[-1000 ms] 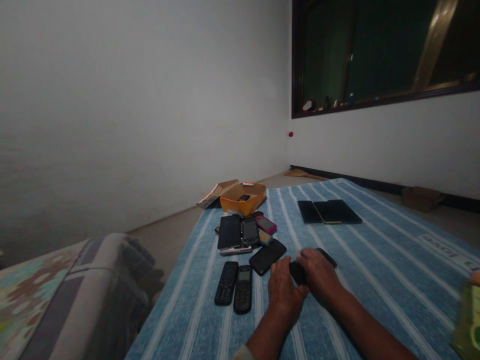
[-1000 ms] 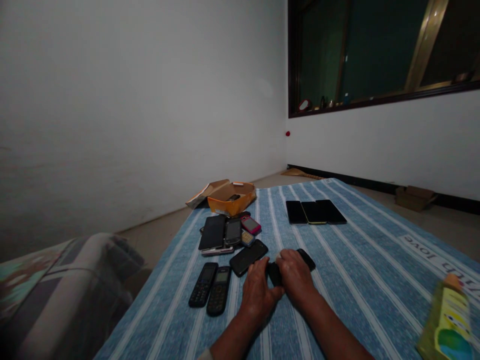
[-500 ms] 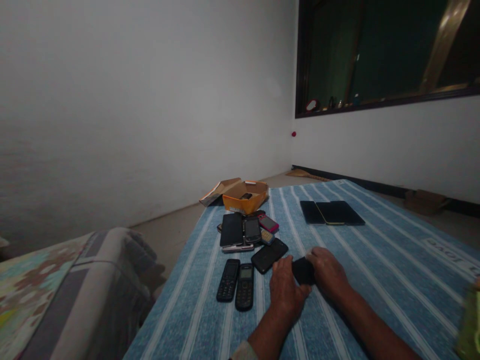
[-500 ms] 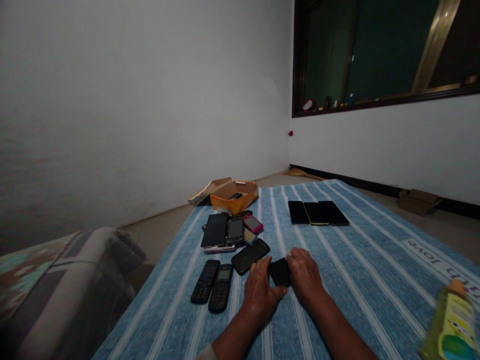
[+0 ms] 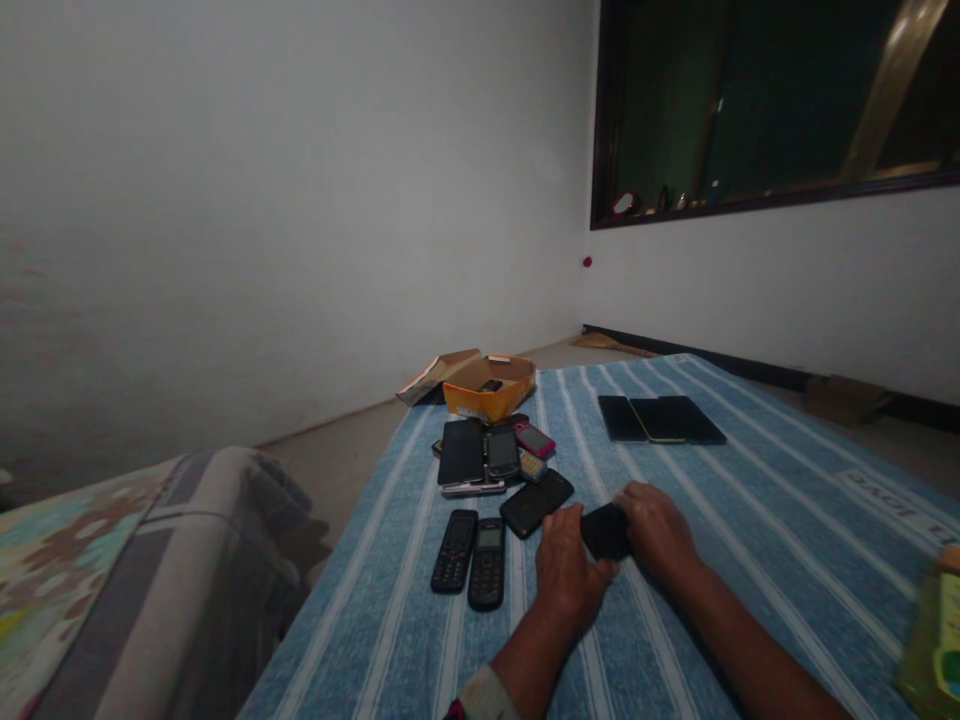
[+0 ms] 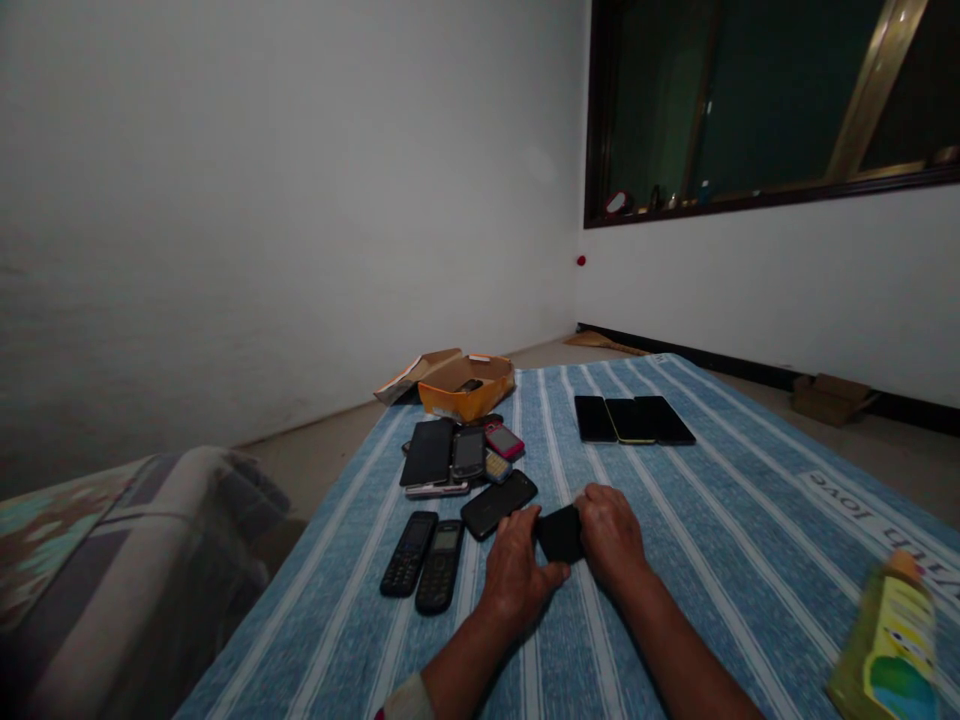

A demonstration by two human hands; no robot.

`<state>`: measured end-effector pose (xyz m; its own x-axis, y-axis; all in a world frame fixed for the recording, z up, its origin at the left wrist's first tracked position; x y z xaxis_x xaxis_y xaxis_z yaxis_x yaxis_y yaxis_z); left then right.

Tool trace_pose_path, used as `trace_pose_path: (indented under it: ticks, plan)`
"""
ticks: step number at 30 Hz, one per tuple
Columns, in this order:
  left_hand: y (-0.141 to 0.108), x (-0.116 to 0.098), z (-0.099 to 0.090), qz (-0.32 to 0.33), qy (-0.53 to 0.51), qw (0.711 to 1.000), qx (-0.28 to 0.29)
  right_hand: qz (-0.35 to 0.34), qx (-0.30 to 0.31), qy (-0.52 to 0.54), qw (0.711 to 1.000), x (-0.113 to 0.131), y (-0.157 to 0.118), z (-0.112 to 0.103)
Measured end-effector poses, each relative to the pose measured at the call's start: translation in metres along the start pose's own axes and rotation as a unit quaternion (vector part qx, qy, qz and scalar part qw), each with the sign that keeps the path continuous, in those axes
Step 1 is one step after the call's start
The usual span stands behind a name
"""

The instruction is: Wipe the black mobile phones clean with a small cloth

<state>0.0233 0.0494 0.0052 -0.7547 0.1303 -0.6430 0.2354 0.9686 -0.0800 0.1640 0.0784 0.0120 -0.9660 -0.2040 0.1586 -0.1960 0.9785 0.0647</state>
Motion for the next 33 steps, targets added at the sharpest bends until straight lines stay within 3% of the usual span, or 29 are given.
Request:
trace_pose_path:
  ticks: [11,22,33]
  plan:
    - [-0.001,-0.003,0.001,0.015,-0.004,1.000,0.002,0.025,0.004,-0.017,1.000,-0.016,0.000,0.000]
    - [-0.001,-0.006,0.001,0.026,0.017,0.999,-0.006,-0.069,0.013,0.015,0.997,0.027,-0.011,0.007]
    - [0.000,-0.001,0.003,0.019,0.007,1.000,-0.014,0.020,-0.002,-0.003,1.000,-0.006,-0.004,-0.002]
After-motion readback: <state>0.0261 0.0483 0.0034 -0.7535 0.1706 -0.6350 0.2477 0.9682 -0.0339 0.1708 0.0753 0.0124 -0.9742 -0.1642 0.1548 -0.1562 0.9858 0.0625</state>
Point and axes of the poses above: each hand's wrist, its own y-axis towards the middle knuckle, its own z-axis out of the palm, x = y × z, the point moved 5 cm from there along y, towards the middle knuckle, and after that the axes turned 12 degrees about x, right-handed, at the moved point
